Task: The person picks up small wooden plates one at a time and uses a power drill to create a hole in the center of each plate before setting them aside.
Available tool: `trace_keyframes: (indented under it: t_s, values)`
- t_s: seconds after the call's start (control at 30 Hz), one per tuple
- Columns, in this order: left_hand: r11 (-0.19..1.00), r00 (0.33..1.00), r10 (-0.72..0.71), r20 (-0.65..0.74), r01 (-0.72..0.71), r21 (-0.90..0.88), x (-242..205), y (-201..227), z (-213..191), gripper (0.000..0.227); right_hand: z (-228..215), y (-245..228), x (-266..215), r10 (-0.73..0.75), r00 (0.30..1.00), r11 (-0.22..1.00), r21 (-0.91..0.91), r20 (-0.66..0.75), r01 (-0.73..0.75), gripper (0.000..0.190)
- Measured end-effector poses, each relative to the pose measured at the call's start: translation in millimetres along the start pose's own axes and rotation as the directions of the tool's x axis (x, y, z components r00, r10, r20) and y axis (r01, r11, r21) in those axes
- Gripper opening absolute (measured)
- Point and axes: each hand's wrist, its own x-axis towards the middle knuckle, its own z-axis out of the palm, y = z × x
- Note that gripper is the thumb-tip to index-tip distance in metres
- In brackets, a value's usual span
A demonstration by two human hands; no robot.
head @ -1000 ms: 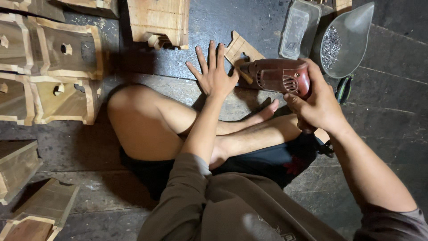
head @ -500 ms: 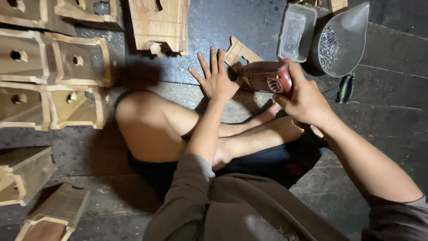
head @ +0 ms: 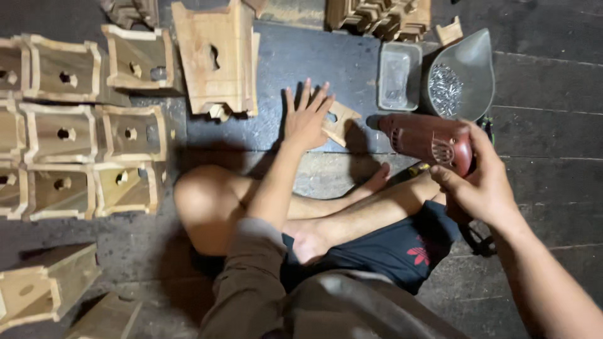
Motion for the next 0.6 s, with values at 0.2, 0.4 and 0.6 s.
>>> trace_keyframes:
  t_s: [0.2,0.4,0.6]
  values:
    - [0.971,0.955,-0.206,-0.213,0.227,0.078,10,-12,36,0.087,8,41,-25,0.124,0.99,0.98,0.164,-0.071,-0.111,0.078]
    - [0.772,0.846,-0.531,-0.037,0.466,-0.432,-36,37,51,0.056,28,46,-30,0.161,0.986,0.971,0.187,-0.048,-0.149,0.083]
    - [0.956,0.954,-0.245,-0.174,0.208,-0.205,-29,-19,48,0.075,39,26,-22,0.269,0.963,0.954,0.143,-0.029,-0.262,0.087]
